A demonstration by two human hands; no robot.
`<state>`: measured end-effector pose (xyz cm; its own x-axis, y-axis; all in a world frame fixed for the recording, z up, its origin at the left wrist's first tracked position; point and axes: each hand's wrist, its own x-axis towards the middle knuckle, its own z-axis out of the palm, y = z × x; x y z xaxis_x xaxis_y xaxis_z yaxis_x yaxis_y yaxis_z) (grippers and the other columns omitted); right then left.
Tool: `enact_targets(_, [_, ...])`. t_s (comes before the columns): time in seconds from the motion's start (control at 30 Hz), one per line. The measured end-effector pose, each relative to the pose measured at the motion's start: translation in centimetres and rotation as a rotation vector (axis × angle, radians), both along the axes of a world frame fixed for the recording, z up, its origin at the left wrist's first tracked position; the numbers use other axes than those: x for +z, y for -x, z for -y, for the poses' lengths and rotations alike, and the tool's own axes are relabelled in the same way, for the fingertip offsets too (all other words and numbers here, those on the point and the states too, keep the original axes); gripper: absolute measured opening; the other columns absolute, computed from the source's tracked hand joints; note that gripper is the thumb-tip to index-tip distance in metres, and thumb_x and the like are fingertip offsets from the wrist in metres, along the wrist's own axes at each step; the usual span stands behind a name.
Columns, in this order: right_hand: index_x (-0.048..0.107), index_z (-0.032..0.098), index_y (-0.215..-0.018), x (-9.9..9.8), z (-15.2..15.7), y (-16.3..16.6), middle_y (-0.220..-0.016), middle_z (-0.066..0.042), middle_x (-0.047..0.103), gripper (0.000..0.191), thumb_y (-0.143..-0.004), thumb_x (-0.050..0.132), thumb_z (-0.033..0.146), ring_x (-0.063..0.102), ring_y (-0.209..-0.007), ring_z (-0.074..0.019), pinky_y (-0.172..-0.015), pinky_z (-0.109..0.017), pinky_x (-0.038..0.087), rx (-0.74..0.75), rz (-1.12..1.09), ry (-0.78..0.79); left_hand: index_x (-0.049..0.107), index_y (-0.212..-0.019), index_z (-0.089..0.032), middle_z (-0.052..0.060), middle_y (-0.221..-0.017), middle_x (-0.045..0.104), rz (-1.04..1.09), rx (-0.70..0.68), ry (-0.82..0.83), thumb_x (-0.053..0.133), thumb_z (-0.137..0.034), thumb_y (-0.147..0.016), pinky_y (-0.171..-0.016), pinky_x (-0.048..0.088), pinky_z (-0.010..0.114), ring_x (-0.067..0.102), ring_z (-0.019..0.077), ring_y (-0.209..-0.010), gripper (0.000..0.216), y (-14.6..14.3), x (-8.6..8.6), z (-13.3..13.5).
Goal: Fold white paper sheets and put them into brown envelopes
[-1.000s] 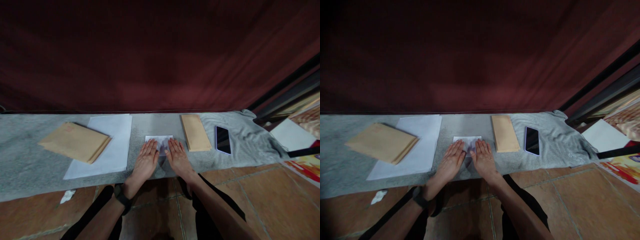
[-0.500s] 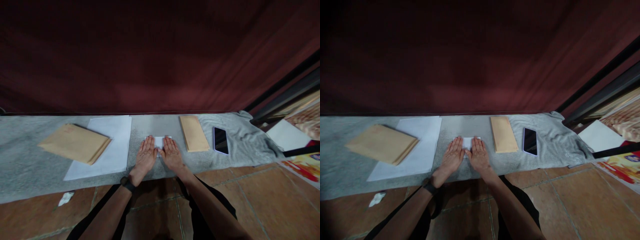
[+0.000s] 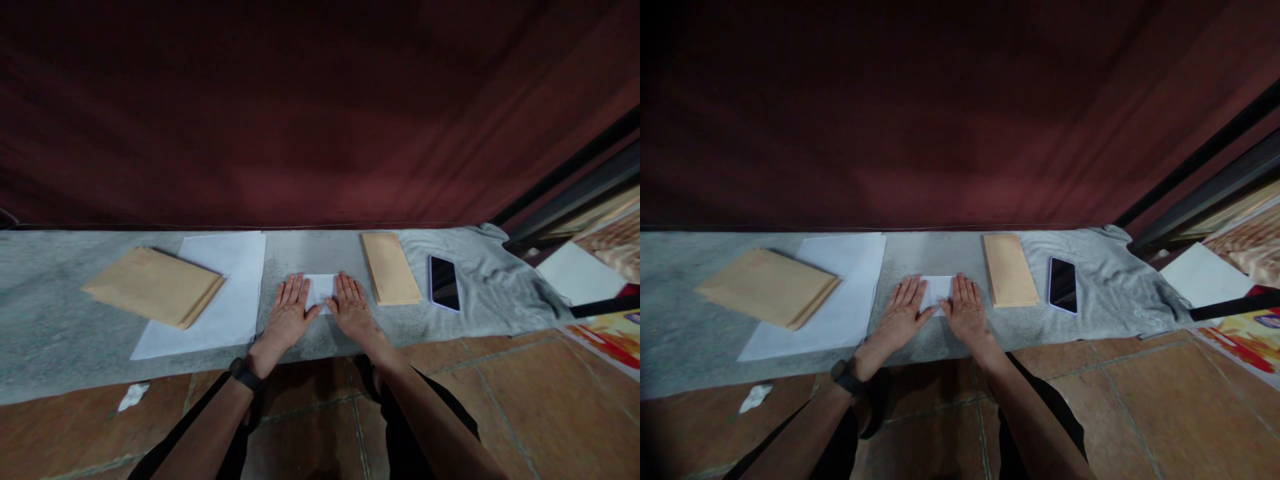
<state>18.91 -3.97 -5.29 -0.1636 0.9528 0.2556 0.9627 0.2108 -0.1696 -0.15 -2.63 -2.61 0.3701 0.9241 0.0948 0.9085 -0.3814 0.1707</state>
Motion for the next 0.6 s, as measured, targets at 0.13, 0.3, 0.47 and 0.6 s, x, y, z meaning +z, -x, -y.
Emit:
enact_targets(0.13, [0.035, 0.005, -0.155, 0.6, -0.1, -0.2, -0.16, -0.019, 0.037, 0.062, -0.107, 0.034, 0.043, 0.033, -0.15, -0.0297, -0.121, -0.048, 0.028, 0.0, -0.013, 0.021, 0.041, -0.152, -0.01, 0.02, -0.163, 0.031, -0.022, -0.139, 0.028, 0.054, -0.052, -0.095, -0.125, 0.022, 0.052, 0.025, 0.0313, -0.154, 0.072, 0.6, 0.9, 0.2])
enact_targets(0.3, [0.04, 0.003, -0.153, 1.6, -0.3, 0.0, -0.16, -0.02, 0.036, 0.063, -0.106, 0.036, 0.045, 0.031, -0.151, -0.032, -0.122, -0.051, 0.025, 0.006, -0.049, 0.078, 0.047, -0.147, -0.009, 0.022, -0.159, 0.039, -0.057, -0.196, 0.067, 0.058, -0.041, -0.094, -0.123, 0.026, 0.05, 0.033, 0.031, -0.15, 0.064, 0.8, 1.7, 0.1])
enact_targets(0.47, [0.04, 0.004, -0.153, 2.2, 0.2, 0.8, -0.162, -0.02, 0.031, 0.071, -0.101, 0.045, 0.052, 0.025, -0.153, -0.0304, -0.125, -0.052, 0.02, 0.188, -0.077, 0.164, 0.051, -0.143, -0.007, 0.022, -0.156, 0.044, -0.054, -0.24, 0.092, 0.055, -0.022, -0.092, -0.122, 0.029, 0.047, 0.038, 0.0294, -0.148, 0.054, 1.0, 2.0, 0.1])
enact_targets(0.6, [0.038, 0.007, -0.154, 2.7, 0.7, 1.1, -0.163, -0.021, 0.031, 0.071, -0.098, 0.052, 0.049, 0.026, -0.153, -0.0313, -0.125, -0.057, 0.016, 0.235, -0.09, 0.21, 0.054, -0.14, -0.008, 0.021, -0.153, 0.049, -0.034, -0.257, 0.088, 0.055, -0.014, -0.088, -0.12, 0.034, 0.045, 0.043, 0.0283, -0.145, 0.053, 1.1, 2.5, 0.2])
